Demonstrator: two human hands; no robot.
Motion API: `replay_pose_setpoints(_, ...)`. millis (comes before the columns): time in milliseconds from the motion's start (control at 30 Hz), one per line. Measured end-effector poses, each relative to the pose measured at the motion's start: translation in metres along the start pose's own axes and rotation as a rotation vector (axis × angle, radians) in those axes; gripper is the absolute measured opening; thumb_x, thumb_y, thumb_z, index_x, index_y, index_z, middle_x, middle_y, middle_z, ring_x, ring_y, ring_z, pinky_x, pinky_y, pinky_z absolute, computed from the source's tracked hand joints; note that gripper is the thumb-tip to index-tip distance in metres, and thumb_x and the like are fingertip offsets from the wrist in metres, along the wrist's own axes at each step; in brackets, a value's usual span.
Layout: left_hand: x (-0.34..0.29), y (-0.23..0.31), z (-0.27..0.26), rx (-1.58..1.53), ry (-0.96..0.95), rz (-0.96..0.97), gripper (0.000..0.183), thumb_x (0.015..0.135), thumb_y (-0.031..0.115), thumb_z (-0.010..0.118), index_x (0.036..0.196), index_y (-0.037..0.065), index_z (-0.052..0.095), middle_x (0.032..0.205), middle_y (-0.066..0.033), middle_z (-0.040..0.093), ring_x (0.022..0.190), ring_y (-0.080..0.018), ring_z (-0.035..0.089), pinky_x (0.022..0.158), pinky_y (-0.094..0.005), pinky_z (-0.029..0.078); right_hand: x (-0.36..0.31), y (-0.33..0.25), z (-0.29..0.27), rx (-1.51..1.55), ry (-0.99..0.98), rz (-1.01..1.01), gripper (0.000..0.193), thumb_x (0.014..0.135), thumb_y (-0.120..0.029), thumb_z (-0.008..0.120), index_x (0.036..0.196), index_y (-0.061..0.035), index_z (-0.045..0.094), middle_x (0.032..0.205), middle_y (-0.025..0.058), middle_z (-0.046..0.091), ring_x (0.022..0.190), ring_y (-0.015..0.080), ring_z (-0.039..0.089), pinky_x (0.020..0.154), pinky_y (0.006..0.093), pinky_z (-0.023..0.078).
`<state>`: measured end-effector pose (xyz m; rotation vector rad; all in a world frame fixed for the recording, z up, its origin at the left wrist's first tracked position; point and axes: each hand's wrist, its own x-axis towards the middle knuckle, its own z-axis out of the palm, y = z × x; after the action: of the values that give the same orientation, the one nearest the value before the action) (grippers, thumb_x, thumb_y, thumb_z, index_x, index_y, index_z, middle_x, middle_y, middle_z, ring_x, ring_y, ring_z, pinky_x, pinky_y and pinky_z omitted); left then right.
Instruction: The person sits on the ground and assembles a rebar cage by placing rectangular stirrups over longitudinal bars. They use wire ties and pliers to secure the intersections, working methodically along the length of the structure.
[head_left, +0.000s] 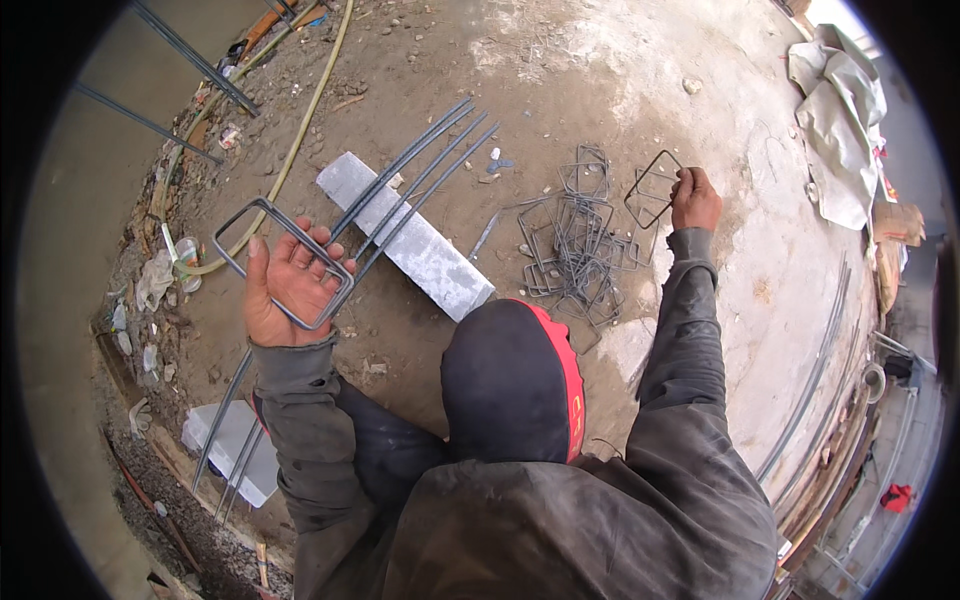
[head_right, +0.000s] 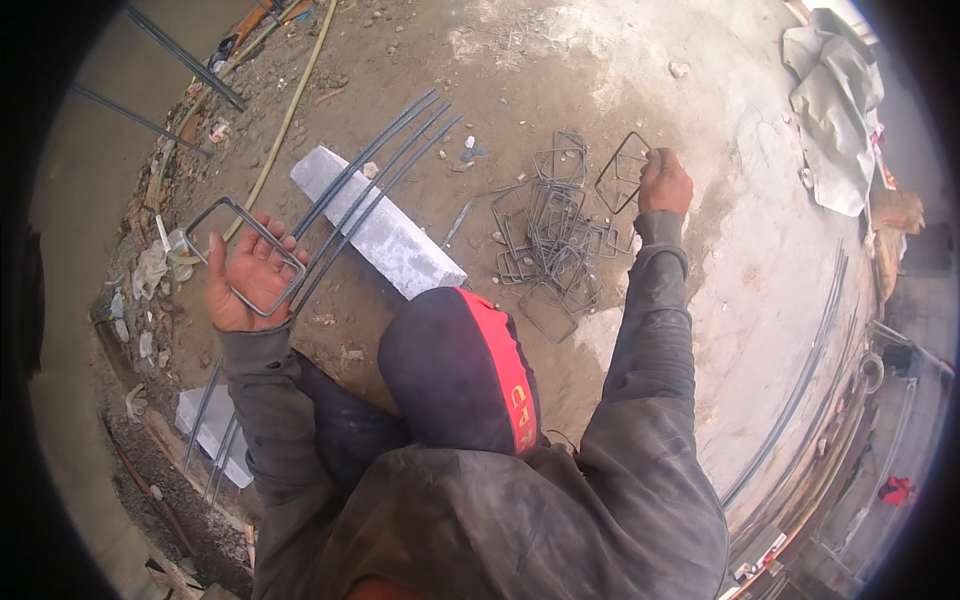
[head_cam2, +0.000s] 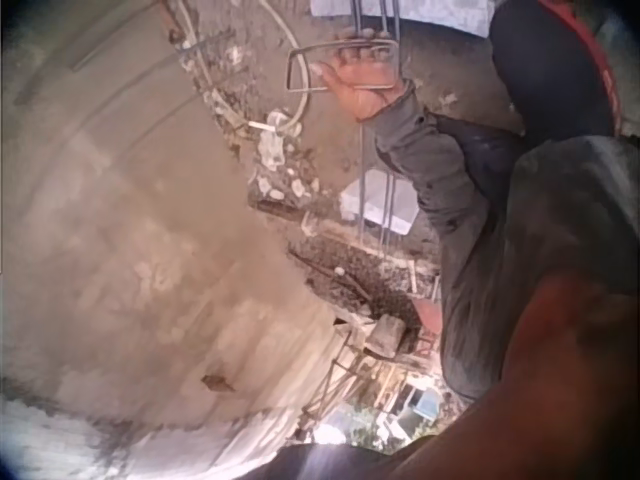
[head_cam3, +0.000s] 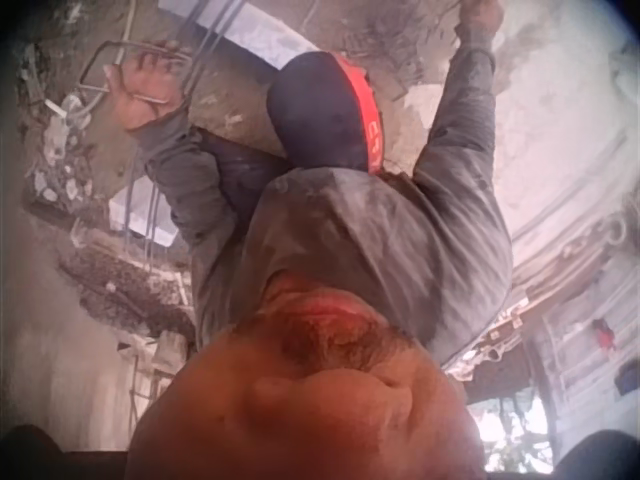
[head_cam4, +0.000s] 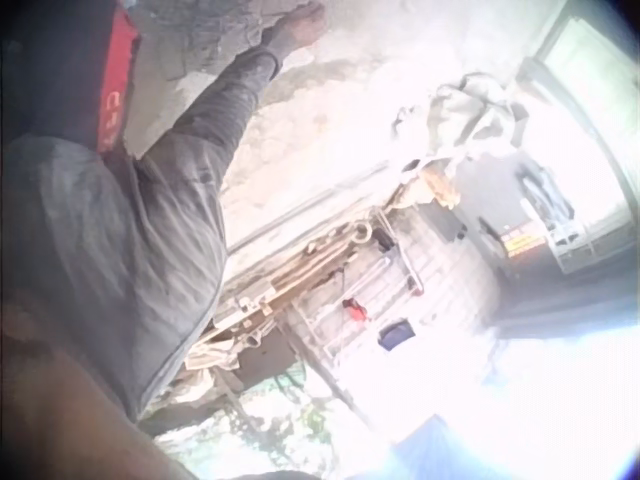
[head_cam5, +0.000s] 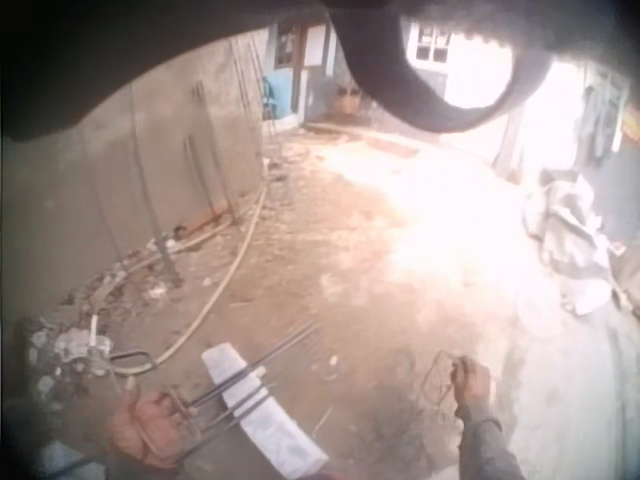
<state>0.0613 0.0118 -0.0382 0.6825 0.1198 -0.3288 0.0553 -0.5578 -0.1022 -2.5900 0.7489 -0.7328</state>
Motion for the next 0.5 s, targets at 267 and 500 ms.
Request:
replay_pose_setpoints(267,0.006,-0.022,0.007,-0.12,-0.267,-0.074,0.104,0.09,0.079,0.055,0.145,-0.007,0.038,0.13,-0.0257,0.057,0.115,-0.038,0.063,0.098,-0.0558,0.054,-0.013,-0.174,-0.083,1.124,-0.468,0.113,0.036,0.104,-0.023,0.062,0.124,0.0065,0.061,0.099,0.014,0.07,0.089,0.0261,0.074,0.073,0.0335,0.063)
replay_pose_setpoints(500,-0.008,-0.015,0.016,-0.154,-0.29,-0.037,0.126,0.072,0.095,0.053,0.146,-0.005,0.039,0.134,-0.0271,0.056,0.119,-0.0405,0.062,0.1,-0.0564,0.053,-0.096,-0.322,-0.087,1.453,-0.537,-0.128,0.023,0.104,-0.011,0.06,0.12,0.005,0.056,0.111,0.0226,0.07,0.105,0.0353,0.072,0.088,0.0405,0.062)
